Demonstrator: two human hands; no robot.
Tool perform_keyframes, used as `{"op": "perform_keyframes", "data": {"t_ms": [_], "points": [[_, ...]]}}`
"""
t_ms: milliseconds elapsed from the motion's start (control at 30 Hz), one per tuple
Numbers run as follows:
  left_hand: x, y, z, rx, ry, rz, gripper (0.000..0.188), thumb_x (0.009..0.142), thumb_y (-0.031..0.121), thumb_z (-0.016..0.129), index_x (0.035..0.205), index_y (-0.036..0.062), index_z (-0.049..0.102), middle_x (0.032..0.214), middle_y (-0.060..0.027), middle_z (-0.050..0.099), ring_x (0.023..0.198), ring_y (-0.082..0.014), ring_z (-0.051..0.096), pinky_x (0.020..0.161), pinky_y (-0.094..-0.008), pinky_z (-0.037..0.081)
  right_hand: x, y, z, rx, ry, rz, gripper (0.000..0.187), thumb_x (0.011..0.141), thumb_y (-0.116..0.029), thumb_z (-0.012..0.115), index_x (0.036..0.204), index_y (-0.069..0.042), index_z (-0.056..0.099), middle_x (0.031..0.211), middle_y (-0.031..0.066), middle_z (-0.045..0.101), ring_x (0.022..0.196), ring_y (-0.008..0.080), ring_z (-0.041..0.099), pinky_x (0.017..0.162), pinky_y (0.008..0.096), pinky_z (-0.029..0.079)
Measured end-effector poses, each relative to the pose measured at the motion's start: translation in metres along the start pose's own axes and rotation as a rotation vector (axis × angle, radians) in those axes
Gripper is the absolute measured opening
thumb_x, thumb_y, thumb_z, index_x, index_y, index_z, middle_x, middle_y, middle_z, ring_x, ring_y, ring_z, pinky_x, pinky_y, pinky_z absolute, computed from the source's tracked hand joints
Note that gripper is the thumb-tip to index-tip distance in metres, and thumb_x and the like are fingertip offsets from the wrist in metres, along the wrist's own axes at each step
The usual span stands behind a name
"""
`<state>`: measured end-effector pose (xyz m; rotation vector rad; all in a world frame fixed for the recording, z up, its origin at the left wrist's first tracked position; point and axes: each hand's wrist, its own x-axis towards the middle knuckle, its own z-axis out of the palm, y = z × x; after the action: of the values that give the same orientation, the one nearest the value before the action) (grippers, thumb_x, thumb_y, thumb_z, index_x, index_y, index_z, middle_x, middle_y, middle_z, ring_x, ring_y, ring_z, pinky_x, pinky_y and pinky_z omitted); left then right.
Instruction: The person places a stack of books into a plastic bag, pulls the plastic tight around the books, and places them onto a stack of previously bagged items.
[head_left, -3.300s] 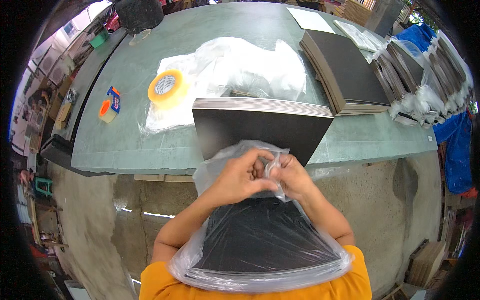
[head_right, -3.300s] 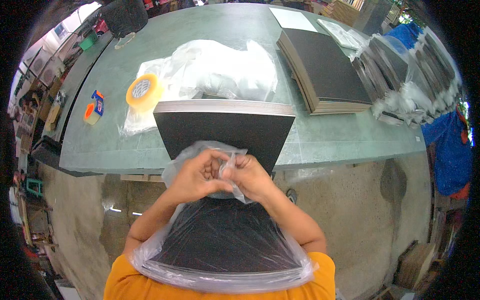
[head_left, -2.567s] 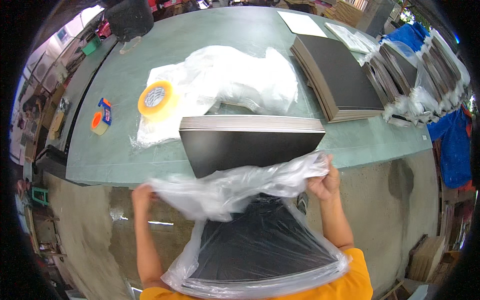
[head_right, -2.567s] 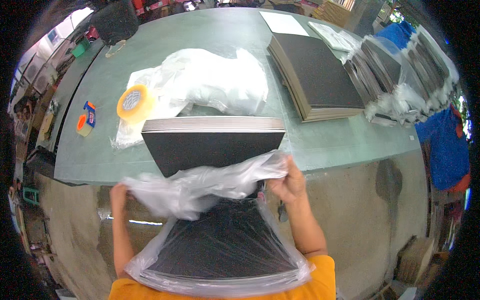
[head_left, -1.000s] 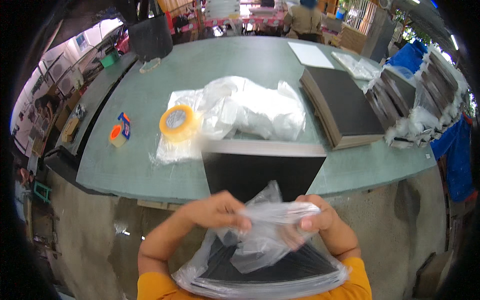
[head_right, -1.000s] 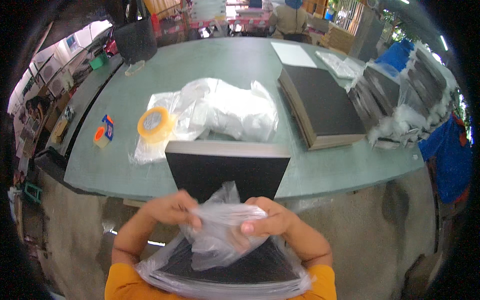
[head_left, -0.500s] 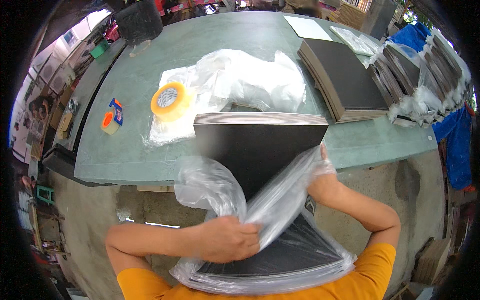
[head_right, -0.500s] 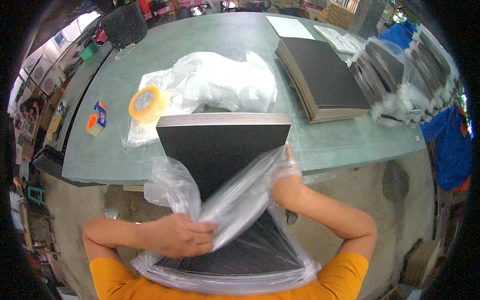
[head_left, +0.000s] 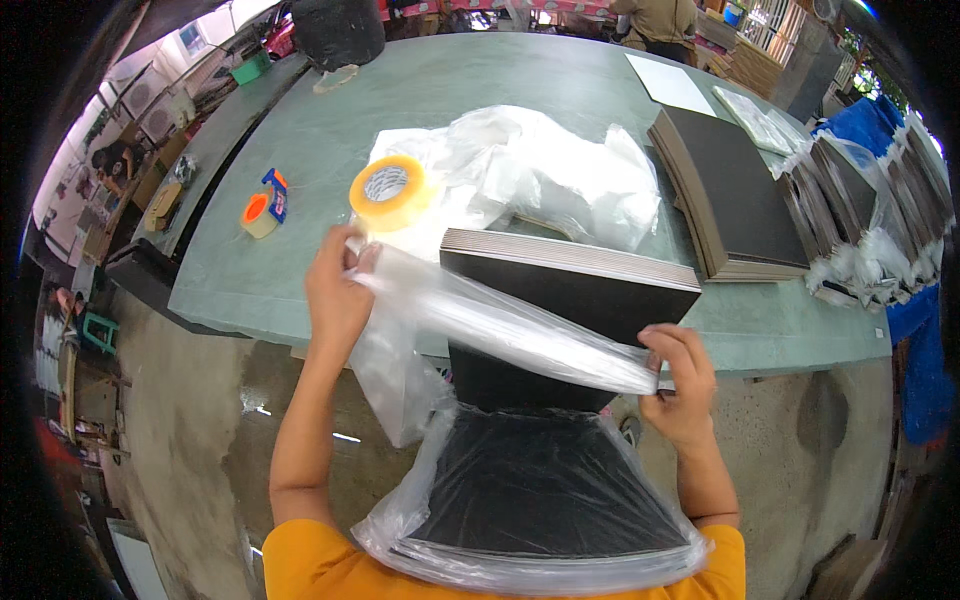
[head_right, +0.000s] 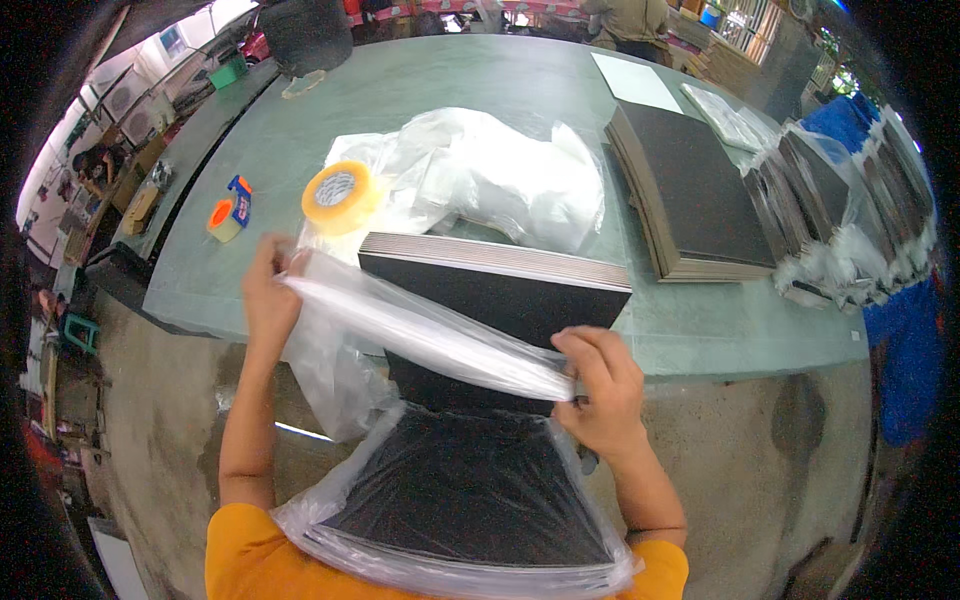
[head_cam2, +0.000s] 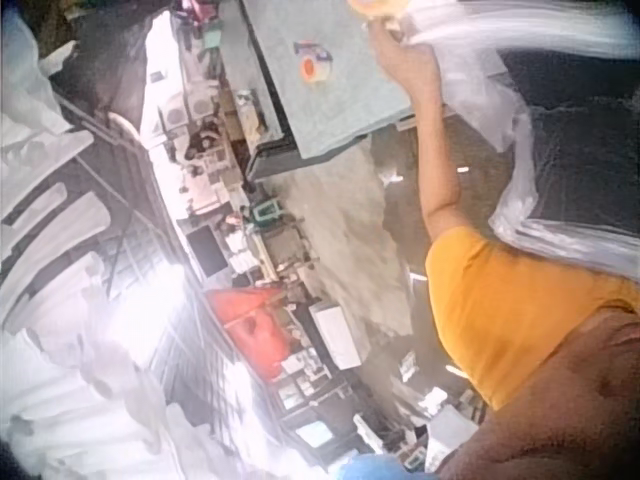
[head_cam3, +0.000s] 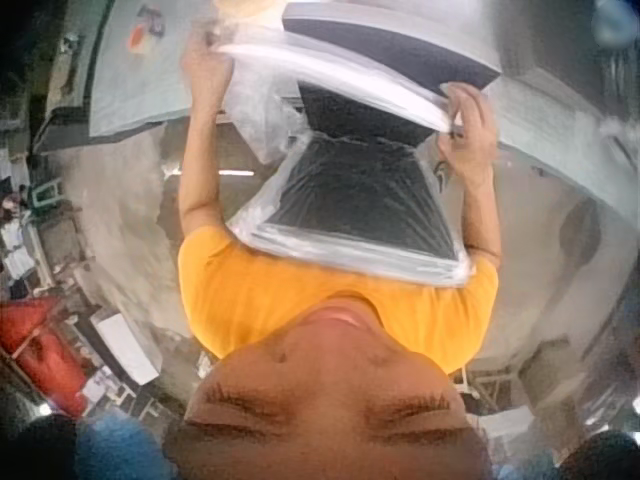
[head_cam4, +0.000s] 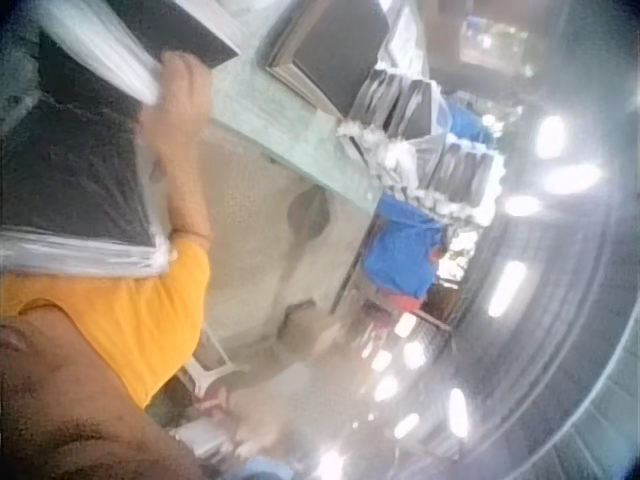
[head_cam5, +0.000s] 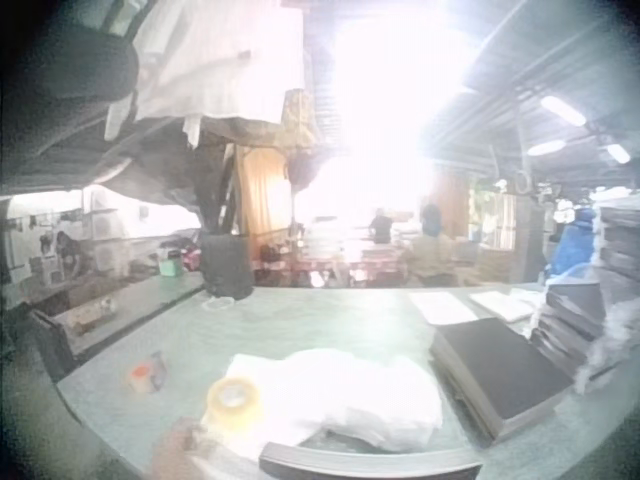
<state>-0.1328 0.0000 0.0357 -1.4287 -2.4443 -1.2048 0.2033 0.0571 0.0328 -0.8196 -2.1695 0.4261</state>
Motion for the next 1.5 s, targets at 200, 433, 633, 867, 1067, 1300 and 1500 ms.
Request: {"op": "perform_keyframes", "data": {"t_ms": [200, 433, 633, 867, 1067, 1300, 1500], "points": [[-0.022, 0.031, 0.003, 0.126, -0.238, 0.573, 0.065, 0.058, -0.009, 0.050, 0.115, 0.0211, 0.051, 0.115, -0.0128, 0.045, 0.092, -0.0259, 0.053, 0.066, -0.0328, 0.046, 0.014, 0.036, -0.018, -0.421, 0.205, 0.015, 0.054, 0.054, 0.008, 0.051, 0.105, -0.010, 0.058, 0.102, 0.0125, 0.048, 0.097, 0.0235, 0.045, 0.084, 0.0294, 0.035], [-0.013, 0.031, -0.005, -0.131, -0.151, 0.723, 0.051, 0.053, -0.013, 0.051, 0.098, 0.0095, 0.061, 0.086, -0.0068, 0.059, 0.075, -0.0207, 0.055, 0.063, -0.0267, 0.044, -0.004, 0.029, -0.044, 0.208, 0.198, 0.248, 0.030, 0.056, 0.009, 0.054, 0.082, 0.000, 0.064, 0.074, 0.0070, 0.055, 0.070, 0.0144, 0.052, 0.065, 0.0218, 0.040], [-0.015, -0.016, -0.001, -1.216, -1.062, -0.208, 0.034, 0.056, -0.006, 0.062, 0.089, -0.0003, 0.058, 0.070, -0.0080, 0.060, 0.062, -0.0150, 0.057, 0.053, -0.0247, 0.043, -0.042, 0.086, -0.040, 1.138, -0.139, 0.553, 0.028, 0.063, -0.010, 0.070, 0.087, 0.000, 0.059, 0.071, 0.0043, 0.056, 0.063, 0.0119, 0.052, 0.054, 0.0227, 0.039], [-0.172, -0.166, 0.117, -0.894, -1.127, -1.108, 0.027, 0.069, 0.009, 0.059, 0.096, 0.0025, 0.056, 0.085, -0.0084, 0.061, 0.059, -0.0187, 0.053, 0.060, -0.0240, 0.045, -0.234, 0.181, 0.126, 1.003, -0.138, 1.278, 0.024, 0.070, -0.021, 0.062, 0.088, -0.005, 0.060, 0.071, 0.0095, 0.060, 0.061, 0.0206, 0.057, 0.060, 0.0326, 0.046], [-0.115, -0.135, 0.079, -0.135, -1.285, -0.061, 0.023, 0.075, 0.015, 0.059, 0.093, 0.0007, 0.060, 0.089, -0.0078, 0.062, 0.081, -0.0145, 0.056, 0.075, -0.0273, 0.044, -0.098, 0.120, 0.054, 0.129, -0.726, 0.822, 0.017, 0.075, -0.010, 0.048, 0.083, -0.001, 0.061, 0.079, 0.0143, 0.061, 0.073, 0.0227, 0.057, 0.066, 0.0349, 0.044], [-0.079, 0.042, 0.000, -1.045, -2.023, 0.545, 0.030, 0.086, 0.023, 0.048, 0.108, 0.0025, 0.052, 0.096, -0.0114, 0.056, 0.086, -0.0213, 0.052, 0.078, -0.0270, 0.040, -0.035, 0.027, 0.011, 1.292, -1.394, -0.279, 0.040, 0.089, -0.025, 0.039, 0.120, -0.001, 0.043, 0.127, 0.0208, 0.035, 0.120, 0.0314, 0.031, 0.098, 0.0382, 0.023], [-0.176, -0.057, 0.125, -0.266, -1.435, 0.073, 0.026, 0.082, 0.028, 0.050, 0.097, 0.0079, 0.055, 0.096, -0.0146, 0.055, 0.089, -0.0234, 0.053, 0.076, -0.0335, 0.042, -0.165, 0.108, 0.114, 0.191, -1.190, 0.385, 0.061, 0.085, -0.049, 0.033, 0.128, -0.007, 0.031, 0.133, 0.0200, 0.025, 0.121, 0.0336, 0.027, 0.098, 0.0399, 0.025]]}}
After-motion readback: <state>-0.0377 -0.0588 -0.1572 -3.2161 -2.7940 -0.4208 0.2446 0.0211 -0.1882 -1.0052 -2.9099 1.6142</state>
